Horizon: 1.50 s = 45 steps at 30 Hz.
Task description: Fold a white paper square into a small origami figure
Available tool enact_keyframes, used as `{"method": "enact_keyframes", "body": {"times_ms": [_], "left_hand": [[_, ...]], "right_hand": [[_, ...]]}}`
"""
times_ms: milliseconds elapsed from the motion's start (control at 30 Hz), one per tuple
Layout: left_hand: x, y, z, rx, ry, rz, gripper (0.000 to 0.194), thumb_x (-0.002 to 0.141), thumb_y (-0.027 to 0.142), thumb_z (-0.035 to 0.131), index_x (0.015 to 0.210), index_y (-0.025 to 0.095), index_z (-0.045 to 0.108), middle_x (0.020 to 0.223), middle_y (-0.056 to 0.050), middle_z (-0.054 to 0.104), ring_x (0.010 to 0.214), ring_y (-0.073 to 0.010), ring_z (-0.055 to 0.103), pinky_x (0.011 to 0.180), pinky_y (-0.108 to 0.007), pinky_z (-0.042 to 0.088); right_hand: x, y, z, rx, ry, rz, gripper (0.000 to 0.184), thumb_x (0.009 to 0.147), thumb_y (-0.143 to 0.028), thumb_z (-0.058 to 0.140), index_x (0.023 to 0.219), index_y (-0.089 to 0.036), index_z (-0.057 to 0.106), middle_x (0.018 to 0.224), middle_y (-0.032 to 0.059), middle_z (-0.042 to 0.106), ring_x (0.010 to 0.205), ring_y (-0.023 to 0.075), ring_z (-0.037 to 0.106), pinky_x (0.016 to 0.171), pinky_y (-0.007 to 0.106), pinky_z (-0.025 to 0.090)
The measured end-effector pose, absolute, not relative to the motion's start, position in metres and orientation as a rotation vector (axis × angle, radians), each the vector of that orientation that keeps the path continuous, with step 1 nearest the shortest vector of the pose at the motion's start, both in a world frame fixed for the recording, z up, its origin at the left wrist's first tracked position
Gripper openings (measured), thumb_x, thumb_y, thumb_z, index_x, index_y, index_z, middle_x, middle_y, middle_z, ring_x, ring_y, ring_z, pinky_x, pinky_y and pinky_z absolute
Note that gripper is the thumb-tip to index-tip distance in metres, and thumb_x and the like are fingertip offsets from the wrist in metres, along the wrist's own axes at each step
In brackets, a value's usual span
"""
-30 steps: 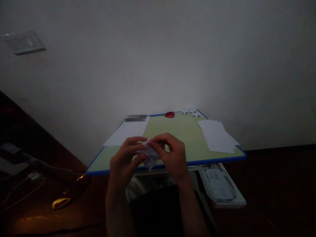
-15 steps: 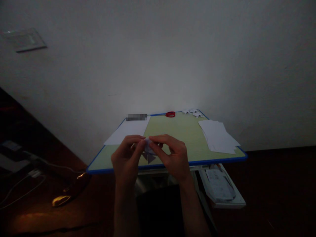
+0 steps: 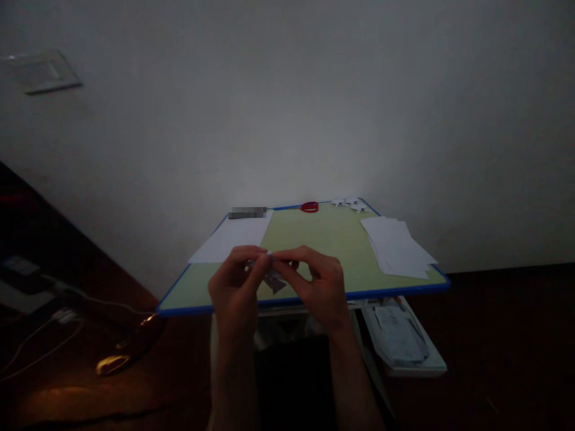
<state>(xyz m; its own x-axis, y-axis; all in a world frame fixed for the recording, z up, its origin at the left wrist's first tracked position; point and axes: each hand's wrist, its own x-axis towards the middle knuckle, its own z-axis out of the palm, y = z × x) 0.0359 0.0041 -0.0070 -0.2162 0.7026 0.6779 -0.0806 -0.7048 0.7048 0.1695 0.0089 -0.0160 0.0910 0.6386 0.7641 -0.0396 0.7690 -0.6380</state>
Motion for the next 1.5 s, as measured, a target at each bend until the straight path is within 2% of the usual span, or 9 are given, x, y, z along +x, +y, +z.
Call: {"method": "enact_keyframes", "body": {"times_ms": [300, 433, 600, 900, 1100, 1500], "left_hand": [[0.044, 0.003, -0.007, 1.495, 0.733, 1.993, 0.007, 0.084, 0.017, 0.079, 0.085, 0.021, 0.073, 0.087, -0.001, 0.068, 0.083, -0.0144, 0.064, 0.071, -0.025, 0.052], [0.041, 0.003, -0.007, 1.545, 0.74, 1.971, 0.007, 0.084, 0.018, 0.08, 0.085, 0.021, 0.074, 0.087, -0.002, 0.069, 0.084, -0.0157, 0.066, 0.074, -0.027, 0.054], [0.023, -0.002, -0.004, 1.784, 0.791, 1.875, 0.007, 0.084, 0.019, 0.08, 0.089, 0.023, 0.078, 0.097, -0.006, 0.073, 0.093, -0.0202, 0.069, 0.084, -0.035, 0.057], [0.005, -0.011, 0.005, 2.167, 0.913, 1.724, 0.011, 0.088, 0.015, 0.074, 0.094, 0.023, 0.077, 0.1, -0.006, 0.074, 0.094, -0.0192, 0.07, 0.084, -0.034, 0.056], [0.018, -0.007, -0.001, 1.973, 0.877, 1.851, 0.006, 0.088, 0.016, 0.074, 0.09, 0.022, 0.073, 0.095, -0.005, 0.072, 0.09, -0.0191, 0.069, 0.081, -0.034, 0.055], [0.039, -0.008, -0.001, 1.636, 0.844, 1.889, 0.004, 0.086, 0.021, 0.077, 0.085, 0.021, 0.074, 0.09, -0.004, 0.071, 0.088, -0.018, 0.068, 0.079, -0.033, 0.056]], "right_hand": [[0.169, 0.006, -0.012, -0.522, -1.348, 0.568, 0.013, 0.089, -0.017, 0.076, 0.094, -0.028, 0.079, 0.089, 0.0, 0.077, 0.083, 0.0174, 0.069, 0.074, 0.032, 0.053], [0.168, 0.005, -0.013, -0.539, -1.314, 0.58, 0.009, 0.09, -0.018, 0.075, 0.093, -0.027, 0.077, 0.086, -0.0002, 0.073, 0.082, 0.0169, 0.066, 0.073, 0.031, 0.052], [0.168, 0.005, -0.014, -0.581, -1.311, 0.545, 0.009, 0.09, -0.019, 0.075, 0.095, -0.026, 0.077, 0.089, 0.0015, 0.073, 0.083, 0.0182, 0.066, 0.073, 0.033, 0.052], [0.175, 0.007, -0.015, -0.582, -1.411, 0.522, 0.012, 0.09, -0.017, 0.075, 0.096, -0.027, 0.077, 0.088, 0.0008, 0.074, 0.082, 0.0181, 0.066, 0.073, 0.035, 0.05], [0.175, 0.005, -0.014, -0.508, -1.44, 0.538, 0.018, 0.089, -0.014, 0.074, 0.1, -0.028, 0.078, 0.088, 0.0009, 0.074, 0.08, 0.0176, 0.065, 0.073, 0.034, 0.051], [0.175, 0.005, -0.013, -0.535, -1.389, 0.587, 0.01, 0.09, -0.019, 0.074, 0.095, -0.027, 0.077, 0.086, 0.0013, 0.072, 0.081, 0.0189, 0.065, 0.072, 0.035, 0.05]]}}
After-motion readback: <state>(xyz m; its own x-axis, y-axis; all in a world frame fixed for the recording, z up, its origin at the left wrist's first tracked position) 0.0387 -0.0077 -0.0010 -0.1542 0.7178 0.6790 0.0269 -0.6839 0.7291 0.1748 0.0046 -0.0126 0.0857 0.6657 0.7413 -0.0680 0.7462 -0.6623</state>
